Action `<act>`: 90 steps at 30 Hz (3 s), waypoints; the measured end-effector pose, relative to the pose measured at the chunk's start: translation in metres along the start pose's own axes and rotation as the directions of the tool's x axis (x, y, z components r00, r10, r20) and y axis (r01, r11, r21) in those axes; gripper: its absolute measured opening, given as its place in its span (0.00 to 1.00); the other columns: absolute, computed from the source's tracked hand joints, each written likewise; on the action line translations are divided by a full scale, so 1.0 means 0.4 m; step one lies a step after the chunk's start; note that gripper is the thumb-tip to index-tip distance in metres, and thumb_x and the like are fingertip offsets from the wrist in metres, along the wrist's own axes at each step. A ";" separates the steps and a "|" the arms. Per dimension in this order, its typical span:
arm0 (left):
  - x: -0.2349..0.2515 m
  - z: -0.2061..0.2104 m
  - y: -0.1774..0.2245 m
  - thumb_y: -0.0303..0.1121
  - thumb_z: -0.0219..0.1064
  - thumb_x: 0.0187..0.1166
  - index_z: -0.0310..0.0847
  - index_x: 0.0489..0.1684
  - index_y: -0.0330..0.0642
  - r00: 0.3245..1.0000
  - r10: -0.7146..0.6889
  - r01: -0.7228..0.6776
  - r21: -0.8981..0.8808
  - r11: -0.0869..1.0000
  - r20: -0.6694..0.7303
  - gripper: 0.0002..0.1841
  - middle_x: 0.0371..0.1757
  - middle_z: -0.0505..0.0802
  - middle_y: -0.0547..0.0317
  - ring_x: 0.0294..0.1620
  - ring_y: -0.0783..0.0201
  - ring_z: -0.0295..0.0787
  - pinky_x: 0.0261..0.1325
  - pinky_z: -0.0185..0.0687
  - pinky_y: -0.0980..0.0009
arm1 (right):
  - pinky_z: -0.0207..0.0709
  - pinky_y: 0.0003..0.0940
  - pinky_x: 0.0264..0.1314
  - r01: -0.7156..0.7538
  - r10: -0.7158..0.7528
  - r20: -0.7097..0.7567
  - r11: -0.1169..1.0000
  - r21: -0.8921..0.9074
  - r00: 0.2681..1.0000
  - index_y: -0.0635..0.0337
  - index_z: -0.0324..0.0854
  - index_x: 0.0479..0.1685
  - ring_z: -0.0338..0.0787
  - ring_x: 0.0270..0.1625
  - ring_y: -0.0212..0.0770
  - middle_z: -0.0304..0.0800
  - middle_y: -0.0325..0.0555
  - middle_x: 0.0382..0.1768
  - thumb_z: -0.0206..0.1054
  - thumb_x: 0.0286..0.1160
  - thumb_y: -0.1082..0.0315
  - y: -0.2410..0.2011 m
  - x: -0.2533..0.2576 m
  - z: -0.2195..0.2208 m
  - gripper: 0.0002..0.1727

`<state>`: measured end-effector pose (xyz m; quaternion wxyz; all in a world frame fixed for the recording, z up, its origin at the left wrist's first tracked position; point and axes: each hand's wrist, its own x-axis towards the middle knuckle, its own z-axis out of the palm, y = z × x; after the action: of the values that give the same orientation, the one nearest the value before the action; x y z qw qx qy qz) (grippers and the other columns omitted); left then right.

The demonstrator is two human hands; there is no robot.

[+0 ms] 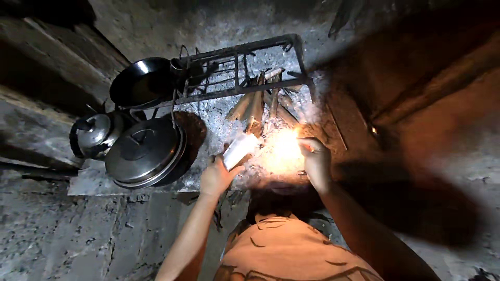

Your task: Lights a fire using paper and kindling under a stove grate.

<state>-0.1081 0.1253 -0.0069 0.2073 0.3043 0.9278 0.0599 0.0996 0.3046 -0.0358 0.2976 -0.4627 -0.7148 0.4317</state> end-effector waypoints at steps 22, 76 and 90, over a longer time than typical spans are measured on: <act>-0.064 -0.243 0.063 0.68 0.48 0.86 0.80 0.69 0.41 0.965 0.260 -0.229 0.364 0.903 -0.039 0.38 0.52 0.92 0.34 0.52 0.31 0.92 0.51 0.82 0.31 | 0.86 0.29 0.58 0.059 -0.099 0.088 0.925 0.374 0.991 0.66 0.91 0.49 0.92 0.48 0.31 0.95 0.48 0.46 0.72 0.77 0.76 -0.069 0.013 0.059 0.07; -0.107 -0.323 0.238 0.65 0.47 0.88 0.80 0.62 0.39 0.935 0.353 -0.280 0.580 0.765 -0.014 0.35 0.41 0.92 0.34 0.46 0.30 0.92 0.43 0.82 0.32 | 0.86 0.25 0.47 -0.089 0.051 0.078 0.756 0.648 0.996 0.66 0.91 0.49 0.90 0.37 0.28 0.95 0.43 0.41 0.71 0.76 0.77 -0.083 0.035 0.011 0.07; -0.098 -0.323 0.212 0.65 0.47 0.88 0.79 0.68 0.41 0.929 0.370 -0.299 0.541 0.786 -0.024 0.36 0.44 0.92 0.33 0.47 0.29 0.92 0.44 0.81 0.30 | 0.87 0.26 0.47 -0.071 0.038 0.063 0.741 0.668 0.997 0.66 0.91 0.50 0.91 0.37 0.29 0.95 0.44 0.41 0.71 0.77 0.77 -0.083 0.036 0.018 0.08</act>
<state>-0.0882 0.1727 0.1442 0.0415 0.5045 0.8506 -0.1420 0.0746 0.3087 -0.0090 0.4148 -0.3361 -0.5051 0.6782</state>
